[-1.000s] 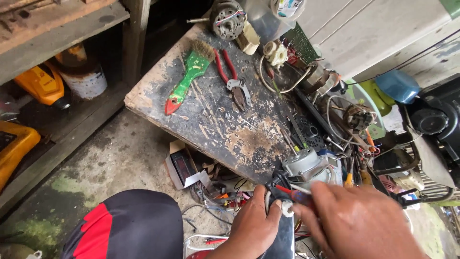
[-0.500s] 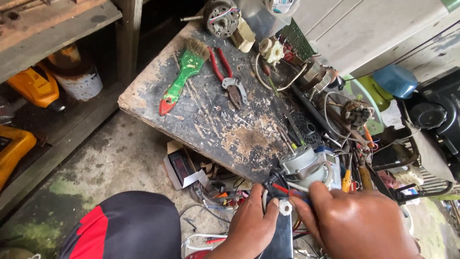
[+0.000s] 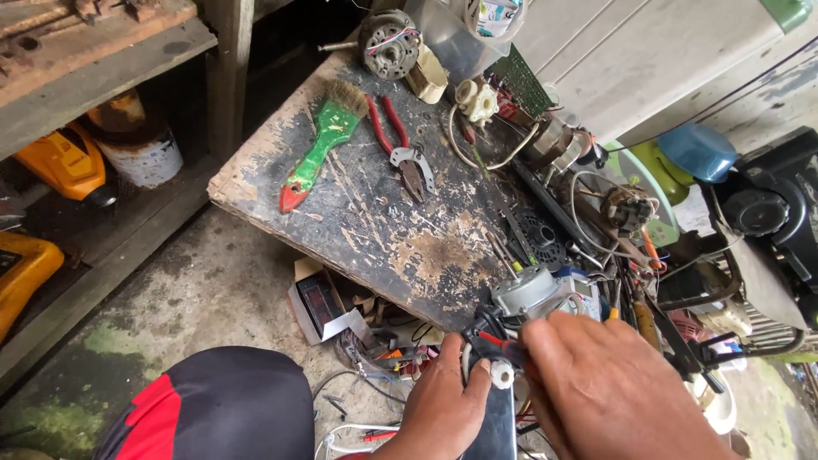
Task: Finalizing the assembly of a motor unit on a repair bench using a screwdriver and pliers.
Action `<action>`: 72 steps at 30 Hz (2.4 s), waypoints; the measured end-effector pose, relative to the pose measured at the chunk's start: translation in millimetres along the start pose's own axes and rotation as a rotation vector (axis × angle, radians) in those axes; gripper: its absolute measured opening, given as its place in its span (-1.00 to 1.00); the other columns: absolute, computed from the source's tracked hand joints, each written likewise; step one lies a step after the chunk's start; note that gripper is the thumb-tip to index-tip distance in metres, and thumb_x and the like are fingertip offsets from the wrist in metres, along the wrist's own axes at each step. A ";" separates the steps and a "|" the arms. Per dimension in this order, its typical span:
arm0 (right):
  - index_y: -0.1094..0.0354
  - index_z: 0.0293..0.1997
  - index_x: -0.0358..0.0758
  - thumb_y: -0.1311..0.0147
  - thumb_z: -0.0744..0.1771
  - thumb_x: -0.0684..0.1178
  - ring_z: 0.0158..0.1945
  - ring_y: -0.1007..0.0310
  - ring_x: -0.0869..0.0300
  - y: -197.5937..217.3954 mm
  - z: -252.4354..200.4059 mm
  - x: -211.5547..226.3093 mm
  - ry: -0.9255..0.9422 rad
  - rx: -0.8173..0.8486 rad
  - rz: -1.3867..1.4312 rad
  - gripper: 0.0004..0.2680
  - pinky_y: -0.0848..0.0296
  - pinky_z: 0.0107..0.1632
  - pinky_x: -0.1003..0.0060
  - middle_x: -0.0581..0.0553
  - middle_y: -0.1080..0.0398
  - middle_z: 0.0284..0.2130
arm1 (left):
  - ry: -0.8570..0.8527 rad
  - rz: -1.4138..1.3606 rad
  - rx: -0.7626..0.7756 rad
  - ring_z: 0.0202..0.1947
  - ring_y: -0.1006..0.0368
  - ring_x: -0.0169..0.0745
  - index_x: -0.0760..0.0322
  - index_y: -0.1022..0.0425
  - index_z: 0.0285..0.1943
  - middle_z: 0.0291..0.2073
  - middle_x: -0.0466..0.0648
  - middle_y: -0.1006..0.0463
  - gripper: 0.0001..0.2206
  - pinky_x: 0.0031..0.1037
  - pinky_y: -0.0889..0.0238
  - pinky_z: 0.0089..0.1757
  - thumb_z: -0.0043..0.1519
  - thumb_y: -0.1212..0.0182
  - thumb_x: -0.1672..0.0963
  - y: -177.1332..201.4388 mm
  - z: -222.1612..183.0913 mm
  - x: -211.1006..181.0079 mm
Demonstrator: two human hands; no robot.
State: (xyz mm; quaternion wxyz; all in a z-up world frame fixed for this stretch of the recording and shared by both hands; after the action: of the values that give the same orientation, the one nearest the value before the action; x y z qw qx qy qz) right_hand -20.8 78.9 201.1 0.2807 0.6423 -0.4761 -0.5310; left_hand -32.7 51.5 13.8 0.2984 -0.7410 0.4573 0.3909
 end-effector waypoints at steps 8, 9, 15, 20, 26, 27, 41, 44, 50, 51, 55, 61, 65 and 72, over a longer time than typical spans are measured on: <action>-0.38 -0.33 0.11 -0.19 0.24 0.26 -0.55 -0.64 0.19 20.3 -25.0 -48.6 -0.624 -0.002 0.312 -0.82 -0.61 -0.44 0.22 0.16 -0.67 -0.52 | 0.022 0.010 0.015 0.00 -0.44 0.16 -0.05 -0.14 0.26 -0.04 0.05 -0.52 -0.64 -0.12 -0.22 -0.08 0.37 0.11 -0.11 -2.2 -0.2 -0.4; -0.60 -0.41 -0.01 -0.42 0.16 -0.04 -0.53 -0.74 0.35 34.7 -37.8 -57.9 -0.804 -0.154 0.679 -0.91 -0.76 -0.44 0.42 0.23 -0.86 -0.37 | 0.049 -0.009 0.053 -0.09 -0.45 0.04 -0.02 -0.14 0.18 -0.13 -0.02 -0.50 -0.70 -0.17 -0.20 -0.15 0.40 0.14 -0.09 -5.5 -3.5 0.4; -0.13 -0.28 -0.50 0.11 0.19 -0.49 -0.31 -0.56 -0.03 32.6 -74.7 -99.1 -0.794 -0.864 0.890 -0.85 -0.57 -0.30 0.17 -0.45 -0.52 0.09 | 0.183 0.036 0.207 0.41 -0.26 0.00 0.00 0.37 0.60 0.48 -0.15 -0.21 -0.02 -0.24 -0.16 0.31 0.15 -0.13 -0.29 -3.3 -22.3 -12.6; -0.18 0.33 0.19 -0.03 0.19 0.12 0.09 -0.29 0.02 -64.4 -34.7 -111.7 -0.869 -0.151 0.684 -0.50 -0.41 -0.02 -0.04 -0.02 -0.30 0.24 | 0.151 0.081 0.092 0.27 -0.40 -0.07 0.04 0.30 0.60 0.28 -0.11 -0.40 0.08 -0.34 -0.30 0.10 0.02 -0.21 -0.33 -12.5 15.9 15.7; -0.13 0.46 0.22 -0.46 0.11 0.28 0.37 -0.32 0.07 -104.4 -11.6 -111.2 -0.713 -0.148 0.713 -0.25 -0.32 0.27 0.14 0.04 -0.30 0.34 | 0.210 0.053 0.046 0.34 -0.38 -0.13 -0.14 0.18 0.62 0.43 -0.20 -0.29 0.06 -0.41 -0.31 0.16 -0.03 -0.16 -0.38 -18.8 27.5 28.5; -0.19 0.42 0.21 -0.48 0.09 0.29 0.31 -0.39 0.02 -105.1 -13.6 -110.4 -0.710 -0.203 0.679 -0.26 -0.36 0.24 0.11 -0.01 -0.38 0.27 | 0.264 0.024 0.025 0.25 -0.50 -0.14 -0.19 0.15 0.62 0.40 -0.18 -0.35 0.04 -0.47 -0.38 0.08 -0.02 -0.17 -0.38 -18.9 25.8 34.5; -0.16 0.44 0.11 -0.43 0.14 0.34 0.34 -0.34 -0.03 -107.1 -17.5 -102.3 -0.579 -0.242 0.704 -0.27 -0.41 0.19 0.02 0.00 -0.30 0.35 | 0.316 -0.084 -0.280 0.28 -0.50 -0.38 -0.29 -0.17 0.54 0.30 -0.27 -0.50 -0.09 -0.61 -0.35 0.15 -0.07 -0.45 -0.23 -9.6 2.9 47.7; -0.14 0.45 0.19 -0.42 0.14 0.32 0.34 -0.35 -0.02 -101.2 -14.8 -102.6 -0.645 -0.188 0.745 -0.28 -0.44 0.20 0.02 0.05 -0.28 0.36 | 0.330 -0.022 -0.280 0.33 -0.42 -0.30 -0.37 -0.09 0.56 0.35 -0.29 -0.42 -0.06 -0.51 -0.31 0.21 -0.07 -0.38 -0.30 -6.6 7.5 47.8; -0.20 0.41 0.23 -0.49 0.11 0.19 0.35 -0.36 0.04 -103.4 -22.9 -101.2 -0.782 -0.160 0.856 -0.29 -0.41 0.25 0.14 0.08 -0.31 0.35 | 0.397 -0.029 -0.251 -0.01 -0.55 -0.43 -0.46 -0.09 0.57 0.02 -0.29 -0.54 -0.07 -0.65 -0.29 -0.03 -0.06 -0.35 -0.31 -5.2 -4.4 44.1; -0.21 0.41 0.22 -0.48 0.10 0.19 0.37 -0.33 0.03 -102.5 -22.6 -102.3 -0.777 -0.184 0.845 -0.29 -0.36 0.28 0.13 0.07 -0.30 0.36 | 0.371 0.028 -0.225 -0.09 -0.53 -0.41 -0.44 -0.07 0.57 -0.11 -0.26 -0.53 -0.07 -0.63 -0.24 -0.08 -0.05 -0.29 -0.33 -5.3 2.0 44.6; -0.20 0.41 0.24 -0.48 0.11 0.23 0.38 -0.31 0.00 -108.5 -21.6 -103.2 -0.729 -0.165 0.834 -0.29 -0.37 0.25 0.06 0.07 -0.29 0.37 | 0.375 -0.084 -0.269 0.10 -0.59 -0.43 -0.46 -0.09 0.56 0.21 -0.34 -0.55 -0.07 -0.65 -0.41 0.04 -0.07 -0.42 -0.28 -10.4 0.0 50.0; -0.19 0.42 0.22 -0.46 0.11 0.23 0.33 -0.39 0.05 -99.6 -20.0 -99.3 -0.728 -0.151 0.841 -0.29 -0.46 0.22 0.07 0.09 -0.35 0.33 | 0.388 -0.039 -0.214 0.40 -0.34 -0.21 -0.41 0.01 0.59 0.47 -0.28 -0.22 -0.04 -0.42 -0.31 0.29 -0.01 -0.37 -0.33 -10.5 0.7 46.2; -0.24 0.37 0.29 -0.51 0.09 0.18 0.24 -0.50 0.09 -105.1 -24.4 -101.1 -0.798 -0.146 0.889 -0.31 -0.47 0.22 0.17 0.14 -0.38 0.32 | 0.383 -0.030 -0.162 0.19 -0.54 -0.34 -0.41 0.04 0.60 0.27 -0.27 -0.49 -0.01 -0.61 -0.36 0.10 -0.04 -0.37 -0.32 -10.6 1.8 49.3; -0.16 0.44 0.25 -0.47 0.14 0.21 0.42 -0.28 0.05 -101.2 -19.8 -98.8 -0.699 -0.136 0.849 -0.30 -0.31 0.35 0.07 0.05 -0.28 0.38 | 0.356 0.045 -0.115 0.21 -0.50 -0.22 -0.38 0.09 0.61 0.35 -0.24 -0.38 -0.05 -0.48 -0.36 0.11 0.04 -0.31 -0.33 -12.2 1.9 36.9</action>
State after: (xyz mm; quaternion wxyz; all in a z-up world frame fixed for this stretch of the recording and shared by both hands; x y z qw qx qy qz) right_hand 31.4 205.3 160.0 0.3364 0.1600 -0.7226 -0.5823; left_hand -12.0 41.5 -17.6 0.1610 -0.8038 0.4964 0.2855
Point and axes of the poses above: each hand's wrist, its own z-axis towards the middle knuckle, its own y-axis out of the back of the hand, x = y × z, the point moved 9 cm from there along z, towards the middle knuckle
